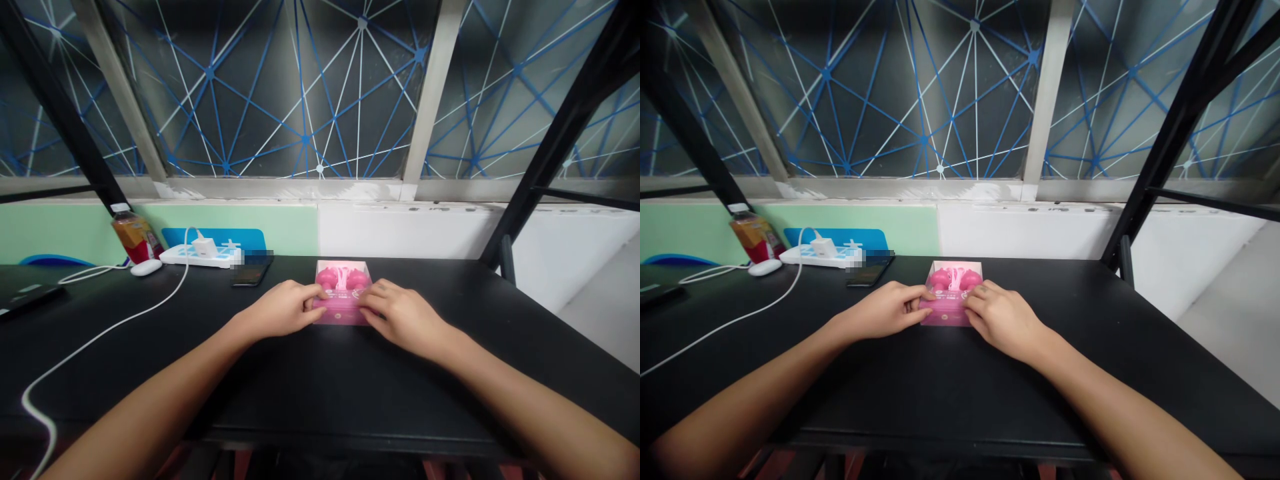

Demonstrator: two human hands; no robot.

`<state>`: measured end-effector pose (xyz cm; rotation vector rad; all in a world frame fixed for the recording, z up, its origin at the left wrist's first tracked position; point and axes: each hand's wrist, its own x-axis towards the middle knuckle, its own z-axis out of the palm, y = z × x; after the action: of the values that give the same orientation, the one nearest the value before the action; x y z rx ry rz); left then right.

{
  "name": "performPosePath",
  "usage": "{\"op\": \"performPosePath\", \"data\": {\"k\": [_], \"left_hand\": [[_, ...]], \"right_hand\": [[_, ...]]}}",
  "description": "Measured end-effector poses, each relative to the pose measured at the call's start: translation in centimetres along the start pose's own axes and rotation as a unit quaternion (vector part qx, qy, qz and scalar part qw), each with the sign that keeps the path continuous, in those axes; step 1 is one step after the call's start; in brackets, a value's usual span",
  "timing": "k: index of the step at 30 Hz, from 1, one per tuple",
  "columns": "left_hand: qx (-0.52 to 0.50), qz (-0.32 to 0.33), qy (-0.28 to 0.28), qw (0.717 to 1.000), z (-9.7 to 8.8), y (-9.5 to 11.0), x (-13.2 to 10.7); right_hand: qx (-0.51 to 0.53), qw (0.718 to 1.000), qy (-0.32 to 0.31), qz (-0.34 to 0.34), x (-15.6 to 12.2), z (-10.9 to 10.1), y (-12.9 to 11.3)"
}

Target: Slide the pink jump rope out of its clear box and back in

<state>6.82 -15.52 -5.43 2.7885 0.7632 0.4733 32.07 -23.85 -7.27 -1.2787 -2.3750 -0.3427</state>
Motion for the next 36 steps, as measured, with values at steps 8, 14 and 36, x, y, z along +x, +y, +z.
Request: {"op": "performPosePath", "data": {"k": [8,14,36], "left_hand": [[0.005,-0.007,0.002,1.0,-1.2,1.4,0.4],[0.047,-0.004,0.014,0.999,-2.0,2.2,0.1],[0.02,-0.006,0.016,1.0,-1.9,3.1,1.6]], "right_hand": [[0.002,1.0,0.0,0.001,0.1,-1.8,0.1],[0.013,1.0,0.011,-0.003,0.3,-3.0,-0.4],[0.052,0.999,-0.002,0.001,-0.3,-3.9,1.0]]}}
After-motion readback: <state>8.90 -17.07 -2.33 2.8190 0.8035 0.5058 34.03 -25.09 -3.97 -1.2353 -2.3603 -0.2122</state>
